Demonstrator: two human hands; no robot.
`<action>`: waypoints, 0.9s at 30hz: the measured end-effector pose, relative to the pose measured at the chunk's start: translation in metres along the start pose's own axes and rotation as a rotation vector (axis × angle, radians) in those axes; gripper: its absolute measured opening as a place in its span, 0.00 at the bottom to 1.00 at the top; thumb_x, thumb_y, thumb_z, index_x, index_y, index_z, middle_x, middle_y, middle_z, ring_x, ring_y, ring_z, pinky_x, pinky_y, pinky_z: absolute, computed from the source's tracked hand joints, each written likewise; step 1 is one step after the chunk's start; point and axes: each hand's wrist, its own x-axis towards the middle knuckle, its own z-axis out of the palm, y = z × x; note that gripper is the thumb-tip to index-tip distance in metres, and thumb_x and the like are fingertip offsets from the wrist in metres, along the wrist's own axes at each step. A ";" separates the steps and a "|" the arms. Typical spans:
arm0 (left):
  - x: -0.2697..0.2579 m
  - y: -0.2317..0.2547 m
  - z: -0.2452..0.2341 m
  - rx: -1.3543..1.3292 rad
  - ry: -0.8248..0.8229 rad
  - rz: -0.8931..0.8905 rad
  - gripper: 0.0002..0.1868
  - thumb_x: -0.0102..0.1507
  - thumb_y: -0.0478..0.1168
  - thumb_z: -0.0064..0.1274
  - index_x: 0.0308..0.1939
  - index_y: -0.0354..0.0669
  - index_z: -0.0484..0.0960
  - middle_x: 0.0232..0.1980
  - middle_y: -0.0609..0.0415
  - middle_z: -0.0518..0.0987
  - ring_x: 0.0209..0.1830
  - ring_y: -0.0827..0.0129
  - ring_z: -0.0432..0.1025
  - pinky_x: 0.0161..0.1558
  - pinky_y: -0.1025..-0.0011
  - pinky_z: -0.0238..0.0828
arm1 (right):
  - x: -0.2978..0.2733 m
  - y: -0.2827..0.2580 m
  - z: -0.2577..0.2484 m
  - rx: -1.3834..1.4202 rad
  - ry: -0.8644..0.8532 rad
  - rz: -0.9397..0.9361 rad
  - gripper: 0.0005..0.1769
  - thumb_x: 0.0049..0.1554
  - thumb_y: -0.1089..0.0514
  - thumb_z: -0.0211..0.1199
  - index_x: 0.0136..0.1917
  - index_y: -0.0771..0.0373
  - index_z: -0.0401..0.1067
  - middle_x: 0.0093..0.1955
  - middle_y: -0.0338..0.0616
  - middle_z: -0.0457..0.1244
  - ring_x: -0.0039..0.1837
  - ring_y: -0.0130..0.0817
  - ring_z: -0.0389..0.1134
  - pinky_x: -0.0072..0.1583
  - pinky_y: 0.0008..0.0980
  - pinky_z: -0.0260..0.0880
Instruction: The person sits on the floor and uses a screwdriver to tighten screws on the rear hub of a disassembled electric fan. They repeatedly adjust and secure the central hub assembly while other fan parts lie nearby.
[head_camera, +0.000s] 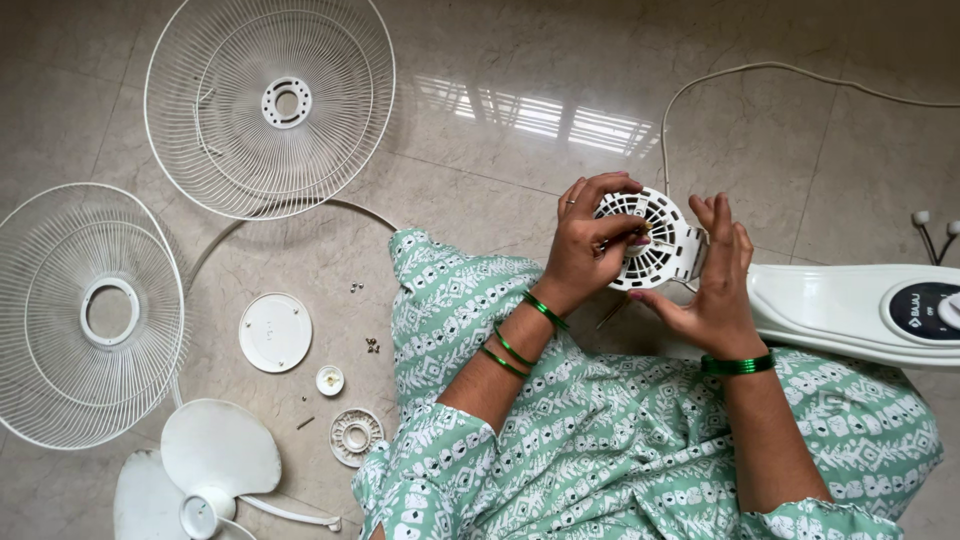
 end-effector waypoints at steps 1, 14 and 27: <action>0.000 0.000 0.001 0.000 0.003 0.001 0.06 0.56 0.34 0.65 0.36 0.46 0.88 0.59 0.57 0.77 0.69 0.62 0.69 0.73 0.58 0.57 | 0.001 0.000 0.000 0.006 0.000 0.007 0.77 0.44 0.35 0.77 0.87 0.63 0.30 0.80 0.58 0.57 0.84 0.52 0.53 0.81 0.55 0.41; -0.001 -0.003 0.004 0.003 0.025 0.016 0.07 0.55 0.35 0.65 0.37 0.46 0.87 0.59 0.59 0.77 0.67 0.63 0.69 0.73 0.58 0.58 | 0.003 0.001 -0.003 0.005 -0.040 -0.016 0.76 0.45 0.41 0.78 0.86 0.63 0.27 0.78 0.58 0.59 0.84 0.53 0.53 0.80 0.55 0.40; -0.004 -0.006 0.010 0.024 0.027 -0.009 0.07 0.55 0.35 0.64 0.36 0.50 0.88 0.61 0.62 0.76 0.68 0.67 0.68 0.77 0.58 0.52 | 0.003 0.002 -0.005 -0.014 -0.082 -0.014 0.75 0.47 0.40 0.76 0.87 0.62 0.27 0.79 0.59 0.58 0.83 0.51 0.55 0.81 0.55 0.39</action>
